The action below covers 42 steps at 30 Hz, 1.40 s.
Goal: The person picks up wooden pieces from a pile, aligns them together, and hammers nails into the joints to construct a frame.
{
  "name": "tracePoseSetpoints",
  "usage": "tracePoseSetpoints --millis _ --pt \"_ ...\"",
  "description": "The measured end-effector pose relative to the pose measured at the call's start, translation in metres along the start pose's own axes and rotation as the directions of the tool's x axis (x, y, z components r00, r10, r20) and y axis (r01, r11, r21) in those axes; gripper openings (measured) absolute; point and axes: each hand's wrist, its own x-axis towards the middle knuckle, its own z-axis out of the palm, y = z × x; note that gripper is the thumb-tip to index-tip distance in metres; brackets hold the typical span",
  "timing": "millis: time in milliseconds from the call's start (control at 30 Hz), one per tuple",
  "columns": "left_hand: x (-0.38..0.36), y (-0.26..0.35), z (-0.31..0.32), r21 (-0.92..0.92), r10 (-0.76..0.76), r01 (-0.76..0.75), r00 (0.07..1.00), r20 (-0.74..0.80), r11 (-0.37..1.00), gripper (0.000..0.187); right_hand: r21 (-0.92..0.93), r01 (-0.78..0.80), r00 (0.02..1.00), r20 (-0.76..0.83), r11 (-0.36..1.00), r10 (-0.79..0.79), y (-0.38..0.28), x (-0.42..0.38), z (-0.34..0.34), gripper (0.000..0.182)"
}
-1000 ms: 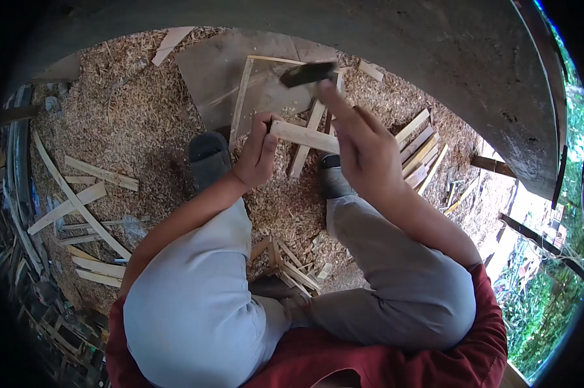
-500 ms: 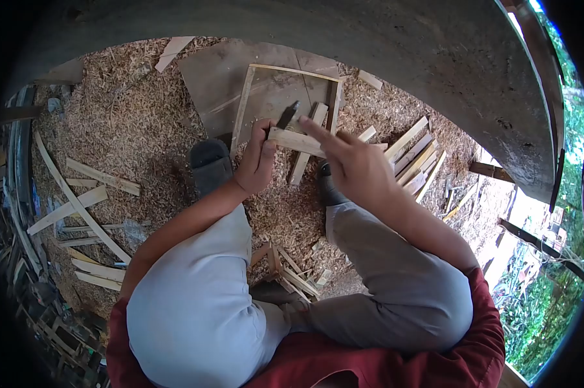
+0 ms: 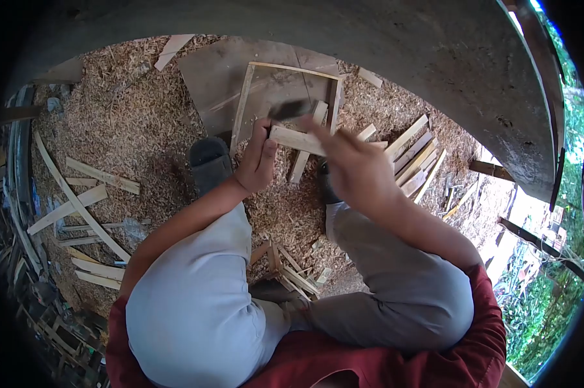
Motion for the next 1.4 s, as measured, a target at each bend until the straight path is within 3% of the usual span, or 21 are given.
tracePoseSetpoints --millis 67,100,133,167,233,267,333,367,467,533,600,700,733,767,833,867,933,1100,1233,1367,1400 --pt "0.005 0.003 0.001 -0.018 0.002 -0.003 0.999 -0.039 1.000 0.043 -0.257 -0.212 0.808 0.497 0.943 0.317 -0.013 0.009 -0.002 0.067" --pt "0.006 0.001 0.001 0.003 0.027 -0.027 0.999 -0.044 1.000 0.043 -0.302 -0.228 0.761 0.538 0.926 0.363 -0.020 0.019 -0.010 0.065" --pt "0.006 0.000 0.001 0.023 0.049 -0.048 0.998 -0.050 0.999 0.043 -0.301 -0.226 0.760 0.541 0.926 0.361 -0.011 0.018 -0.006 0.065" --pt "0.003 -0.003 0.001 0.020 0.043 -0.042 0.998 -0.050 0.999 0.043 -0.137 -0.150 0.923 0.334 0.979 0.188 0.002 0.012 -0.001 0.071" --pt "-0.001 -0.008 -0.002 -0.051 0.016 -0.015 0.999 0.029 0.999 0.043 0.035 -0.027 1.000 0.000 0.999 0.027 0.009 0.007 0.002 0.076" --pt "-0.001 -0.008 -0.002 -0.049 0.021 -0.020 0.999 0.030 0.999 0.043 0.034 -0.023 1.000 -0.004 0.999 0.023 0.007 0.005 0.003 0.076" --pt "0.000 0.004 -0.001 0.009 -0.013 0.013 1.000 -0.016 1.000 0.042 -0.336 -0.098 0.856 0.452 0.937 0.252 -0.005 0.004 0.004 0.074" --pt "0.003 0.003 -0.002 0.010 -0.008 0.008 1.000 -0.019 1.000 0.042 -0.337 -0.093 0.858 0.450 0.937 0.247 -0.002 0.007 0.001 0.074" --pt "-0.004 -0.006 -0.001 -0.018 0.007 -0.006 1.000 0.003 1.000 0.041 -0.159 -0.070 0.944 0.308 0.985 0.117 0.008 0.008 -0.003 0.075" --pt "-0.006 -0.006 -0.003 -0.077 -0.080 0.081 0.997 0.017 0.994 0.042 -0.006 -0.029 0.999 -0.025 1.000 0.029 0.010 0.008 -0.001 0.075" --pt "-0.007 -0.001 -0.004 -0.057 -0.104 0.105 0.994 0.013 0.993 0.042 -0.037 0.001 1.000 -0.018 0.999 -0.002 0.009 0.000 0.001 0.074" --pt "-0.001 -0.001 -0.004 -0.016 -0.042 0.042 0.999 0.018 0.999 0.043 -0.353 -0.197 0.755 0.541 0.915 0.371 -0.016 0.023 -0.015 0.066" --pt "0.000 -0.002 -0.004 0.003 0.038 -0.038 0.999 0.029 0.999 0.043 -0.352 -0.194 0.753 0.545 0.916 0.369 -0.010 0.022 -0.013 0.066" --pt "-0.002 -0.002 -0.004 0.001 0.032 -0.032 0.999 0.028 0.999 0.043 -0.177 -0.141 0.920 0.341 0.974 0.195 -0.002 0.017 -0.009 0.070" --pt "-0.003 -0.002 -0.003 -0.042 -0.034 0.035 0.999 0.015 0.999 0.043 -0.060 -0.031 0.999 0.025 0.998 0.032 0.002 0.008 -0.005 0.073" --pt "-0.003 -0.001 -0.003 -0.041 -0.030 0.031 0.999 0.017 0.999 0.043 -0.063 -0.030 0.999 0.021 0.998 0.031 0.000 0.006 -0.002 0.073" --pt "-0.002 0.004 -0.002 -0.024 -0.046 0.046 0.999 -0.007 0.999 0.044 -0.337 -0.092 0.856 0.454 0.937 0.247 -0.003 0.005 0.004 0.071" --pt "-0.004 0.001 -0.003 -0.003 0.000 0.000 1.000 0.018 1.000 0.044 -0.004 -0.058 0.997 0.045 0.998 0.058 0.009 0.011 0.002 0.074" --pt "-0.002 0.010 -0.002 -0.048 -0.121 0.121 0.993 -0.004 0.992 0.045 -0.333 -0.093 0.853 0.460 0.938 0.248 -0.004 0.004 0.006 0.074" --pt "-0.004 -0.001 -0.002 -0.031 -0.022 0.022 1.000 -0.005 0.999 0.045 -0.230 -0.093 0.926 0.338 0.969 0.169 0.003 0.010 -0.003 0.072" --pt "-0.006 -0.001 -0.003 -0.022 -0.025 0.025 1.000 0.010 0.999 0.045 -0.092 -0.088 0.980 0.169 0.992 0.102 0.005 0.006 0.001 0.070"
